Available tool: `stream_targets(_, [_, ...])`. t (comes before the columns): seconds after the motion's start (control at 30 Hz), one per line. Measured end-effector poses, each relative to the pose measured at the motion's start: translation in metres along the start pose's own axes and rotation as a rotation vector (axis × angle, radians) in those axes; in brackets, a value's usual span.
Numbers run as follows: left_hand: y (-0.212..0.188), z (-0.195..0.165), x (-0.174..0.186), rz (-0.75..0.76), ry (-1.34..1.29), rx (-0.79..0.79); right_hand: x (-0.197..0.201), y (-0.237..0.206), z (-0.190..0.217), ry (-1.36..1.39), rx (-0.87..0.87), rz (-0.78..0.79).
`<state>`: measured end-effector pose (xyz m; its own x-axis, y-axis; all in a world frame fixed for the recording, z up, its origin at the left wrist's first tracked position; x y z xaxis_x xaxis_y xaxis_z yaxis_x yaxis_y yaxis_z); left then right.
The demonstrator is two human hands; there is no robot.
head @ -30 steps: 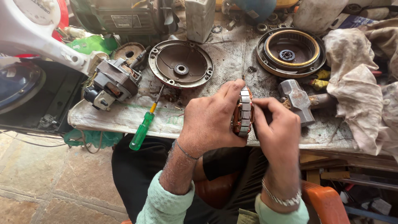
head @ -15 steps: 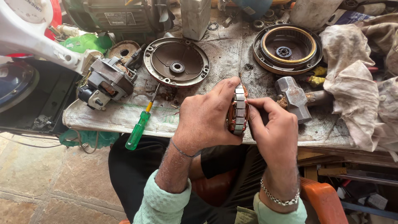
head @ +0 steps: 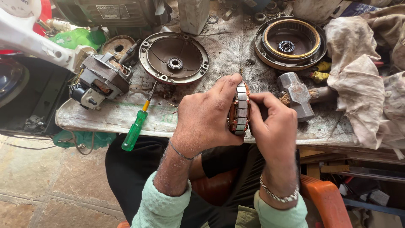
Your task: The person holds a motor stator and repeatedly taps its copper windings with a small hammer to seat or adjust them. The person rotates the stator to access different sides and continues tapping throughout the clip.
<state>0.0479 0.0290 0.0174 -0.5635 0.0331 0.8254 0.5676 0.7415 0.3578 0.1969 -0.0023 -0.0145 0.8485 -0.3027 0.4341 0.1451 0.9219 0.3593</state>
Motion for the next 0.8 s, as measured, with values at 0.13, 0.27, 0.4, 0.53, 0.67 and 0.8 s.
stream_targets(0.13, [0.001,0.002,0.000,-0.001,0.012,-0.011,0.002,-0.003,0.001,-0.029,0.029,-0.003])
stream_targets(0.27, [0.001,0.003,0.000,0.008,0.000,-0.003,0.001,-0.002,0.001,-0.036,-0.026,0.035])
stream_targets(0.4, [0.001,0.003,0.000,0.017,0.011,-0.006,0.003,-0.001,0.014,-0.030,0.071,-0.036])
stream_targets(0.53, [0.000,0.003,0.002,-0.015,0.001,-0.038,0.001,-0.003,0.019,-0.028,0.062,0.001])
stream_targets(0.67, [-0.001,0.003,0.003,-0.028,-0.007,-0.033,0.004,-0.002,0.016,-0.028,0.038,0.006])
stream_targets(0.8, [-0.001,0.003,0.003,-0.017,-0.001,-0.042,0.001,-0.002,0.010,-0.020,0.018,0.057])
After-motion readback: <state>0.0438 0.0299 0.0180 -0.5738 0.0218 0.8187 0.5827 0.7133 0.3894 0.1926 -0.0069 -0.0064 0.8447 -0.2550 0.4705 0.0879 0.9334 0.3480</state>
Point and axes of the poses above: each hand's wrist, its own y-axis towards the middle knuckle, its own x-axis out of the back of the hand, z = x × y, the point moved 6 cm from there along y, towards the middle knuckle, and after that the axes turned 8 degrees about z, right-handed, at the moved point
